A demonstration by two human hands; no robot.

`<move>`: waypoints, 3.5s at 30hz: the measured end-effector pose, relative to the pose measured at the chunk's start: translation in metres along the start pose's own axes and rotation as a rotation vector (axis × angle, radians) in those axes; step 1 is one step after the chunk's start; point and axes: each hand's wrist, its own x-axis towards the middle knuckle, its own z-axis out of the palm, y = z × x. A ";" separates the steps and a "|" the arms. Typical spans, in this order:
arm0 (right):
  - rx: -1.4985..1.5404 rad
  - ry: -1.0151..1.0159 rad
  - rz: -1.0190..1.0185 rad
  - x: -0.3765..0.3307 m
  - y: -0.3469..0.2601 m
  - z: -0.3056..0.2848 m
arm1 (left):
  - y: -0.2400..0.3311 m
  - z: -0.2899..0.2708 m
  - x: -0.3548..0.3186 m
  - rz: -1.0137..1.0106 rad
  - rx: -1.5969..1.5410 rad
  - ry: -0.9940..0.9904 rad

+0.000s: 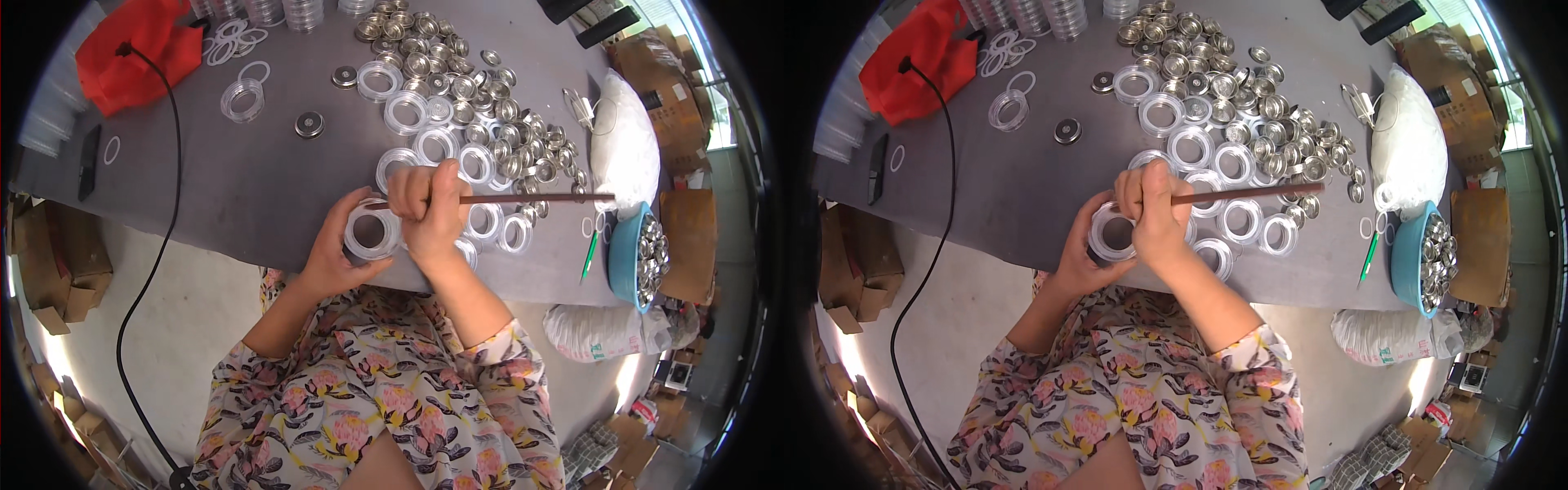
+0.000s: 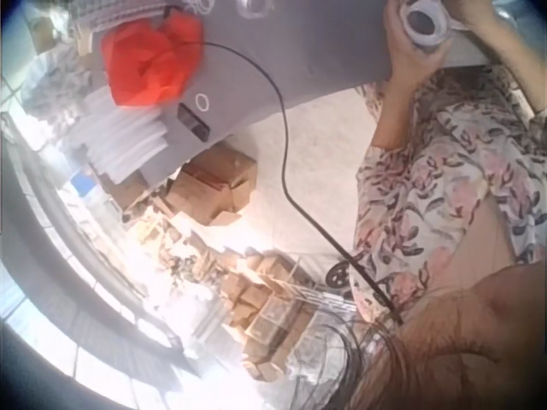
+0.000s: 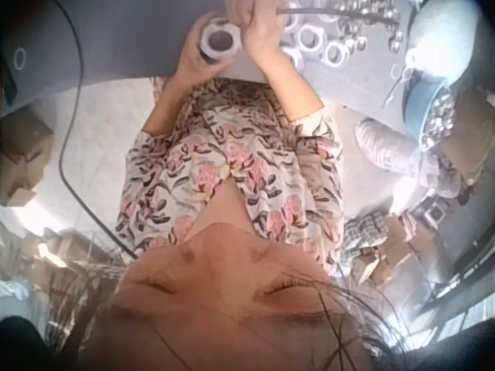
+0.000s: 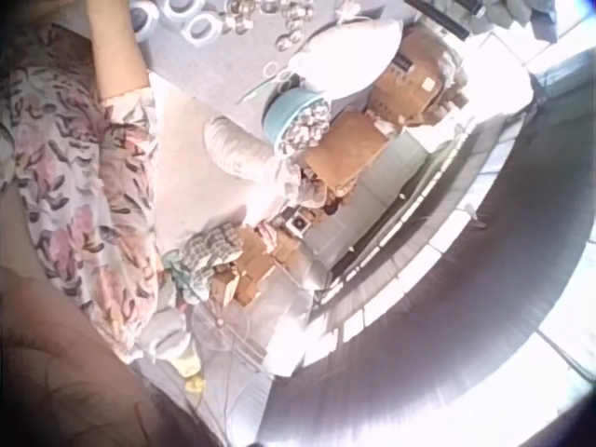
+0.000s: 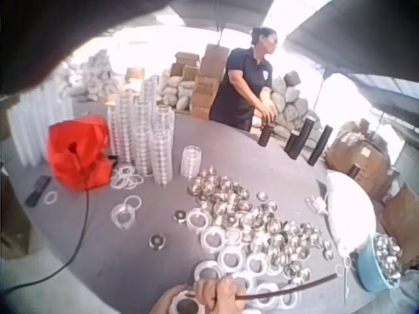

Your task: The person uses a thin wooden stick to manipulate and arrange clear plastic rings on a table. They then pick up a stack of clear plastic cups and place a metal mesh disc into the bottom of each cup. The person continues to handle the plastic rings and metal discs throughout the process.

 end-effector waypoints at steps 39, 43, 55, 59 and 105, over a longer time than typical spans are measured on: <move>0.173 0.156 -0.142 -0.036 -0.040 -0.036 | -0.051 -0.051 0.184 0.342 1.118 -0.116; 0.048 0.261 -0.115 -0.037 -0.049 -0.043 | 0.003 -0.052 0.137 0.389 0.777 0.024; 0.141 0.065 -0.105 -0.026 -0.055 -0.026 | 0.058 -0.049 0.040 0.530 0.832 -0.479; 0.143 0.041 -0.016 -0.026 -0.047 -0.017 | 0.037 -0.026 0.026 0.395 0.545 -0.168; 0.149 0.185 -0.098 -0.022 -0.052 -0.037 | -0.011 -0.055 0.101 0.080 0.048 -0.477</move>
